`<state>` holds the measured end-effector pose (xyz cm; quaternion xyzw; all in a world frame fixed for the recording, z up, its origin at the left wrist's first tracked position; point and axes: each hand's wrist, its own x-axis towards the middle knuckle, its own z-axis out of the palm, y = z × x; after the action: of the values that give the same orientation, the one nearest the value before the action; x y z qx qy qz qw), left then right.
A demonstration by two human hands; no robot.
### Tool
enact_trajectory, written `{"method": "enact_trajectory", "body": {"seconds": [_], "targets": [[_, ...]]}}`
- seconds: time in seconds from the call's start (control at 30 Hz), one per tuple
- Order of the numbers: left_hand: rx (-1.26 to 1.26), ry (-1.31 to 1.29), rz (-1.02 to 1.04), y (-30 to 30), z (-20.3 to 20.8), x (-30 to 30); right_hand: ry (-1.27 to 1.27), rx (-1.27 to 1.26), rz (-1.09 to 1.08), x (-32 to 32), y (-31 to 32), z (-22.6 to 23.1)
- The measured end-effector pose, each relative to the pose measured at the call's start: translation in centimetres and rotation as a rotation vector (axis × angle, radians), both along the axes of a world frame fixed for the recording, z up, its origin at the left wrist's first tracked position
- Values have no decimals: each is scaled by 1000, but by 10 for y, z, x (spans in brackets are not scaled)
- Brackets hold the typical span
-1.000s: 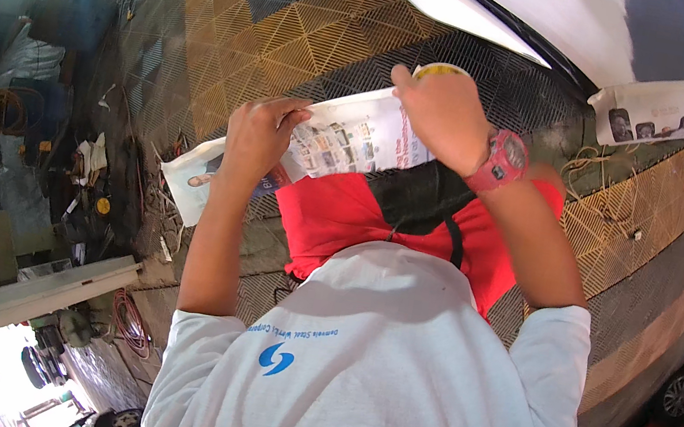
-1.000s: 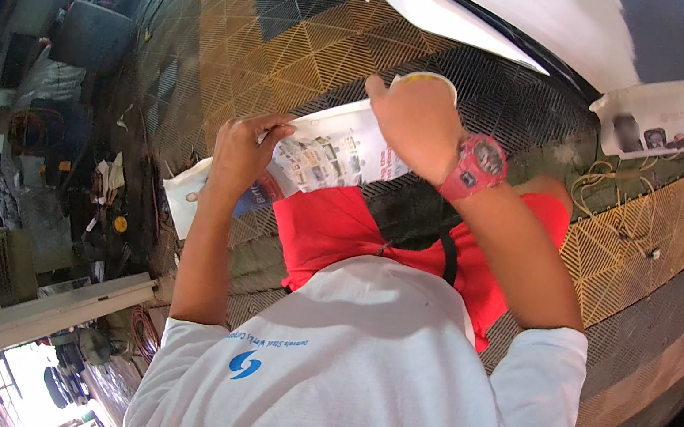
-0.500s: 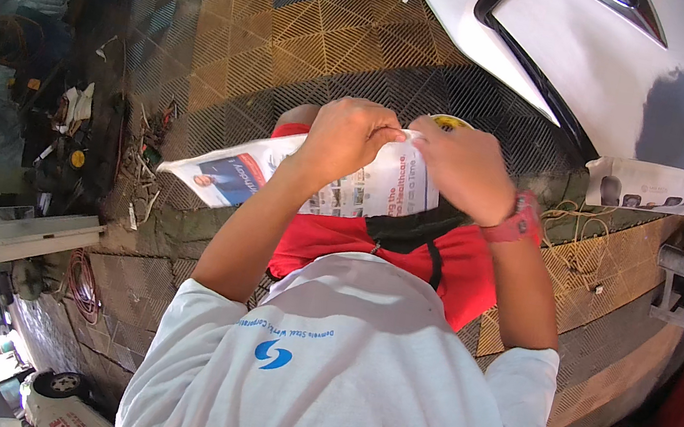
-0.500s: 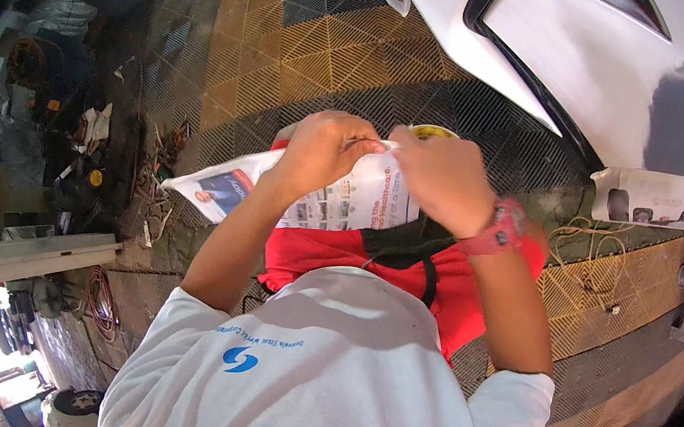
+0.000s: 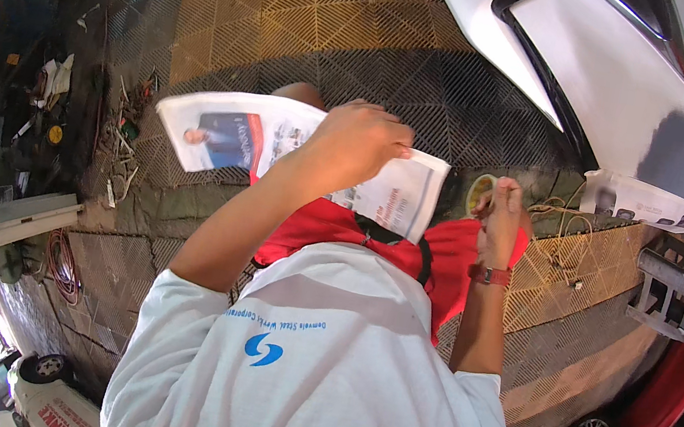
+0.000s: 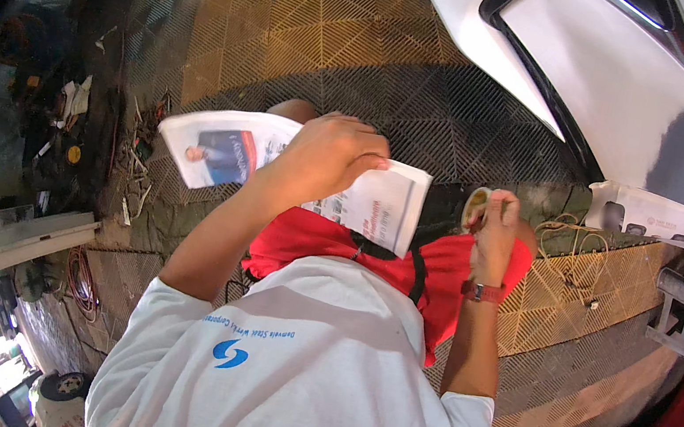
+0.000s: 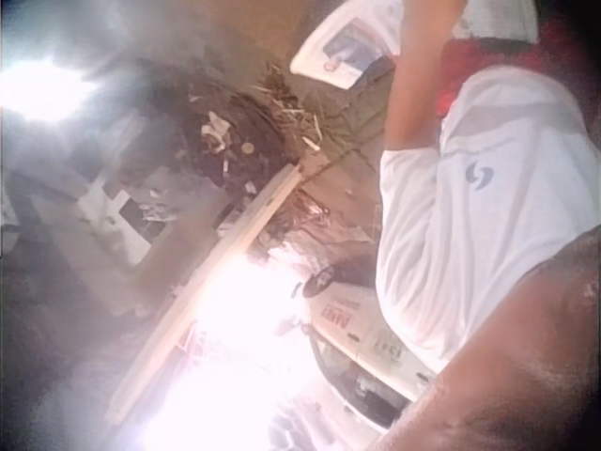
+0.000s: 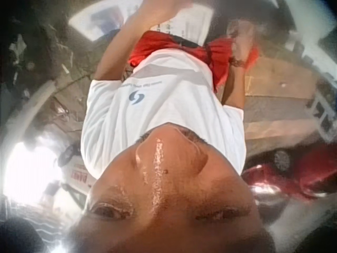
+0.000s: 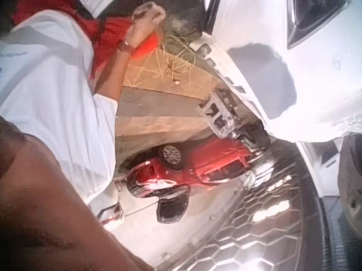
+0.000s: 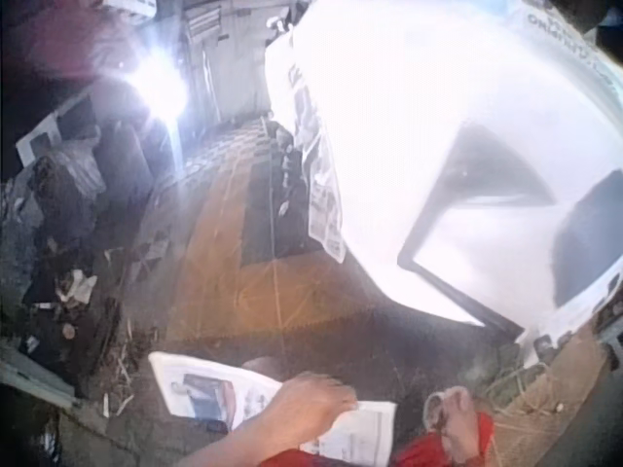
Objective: The person walks to a white car and uses masking tape to secure sheets of newspaper over the front fender and hood area. They smooth the paper and apply tape along the edges to hold it in place.
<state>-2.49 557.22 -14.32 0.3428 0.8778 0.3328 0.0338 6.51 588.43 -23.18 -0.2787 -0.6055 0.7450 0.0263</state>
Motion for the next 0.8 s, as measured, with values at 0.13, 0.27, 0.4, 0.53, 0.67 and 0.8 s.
{"method": "enact_trajectory", "body": {"seconds": [0.13, 0.27, 0.4, 0.53, 0.67, 0.8], "targets": [[50, 73, -126, 43, 27, 7, 332, 379, 244, -12, -28, 94], [140, 66, -190, 74, 40, -2, 245, 791, 365, -9, -21, 130], [168, 89, -181, 92, 32, -16, 163, 963, 222, -6, -14, 145], [367, 18, -33, 88, 5, -56, 148, 1312, 14, -6, 26, 148], [244, -28, -38, 32, -45, -121, 168, 1255, -276, 3, 63, 137], [171, -204, 38, -24, -93, -183, 64, 1239, -398, 8, 69, 121]]}}
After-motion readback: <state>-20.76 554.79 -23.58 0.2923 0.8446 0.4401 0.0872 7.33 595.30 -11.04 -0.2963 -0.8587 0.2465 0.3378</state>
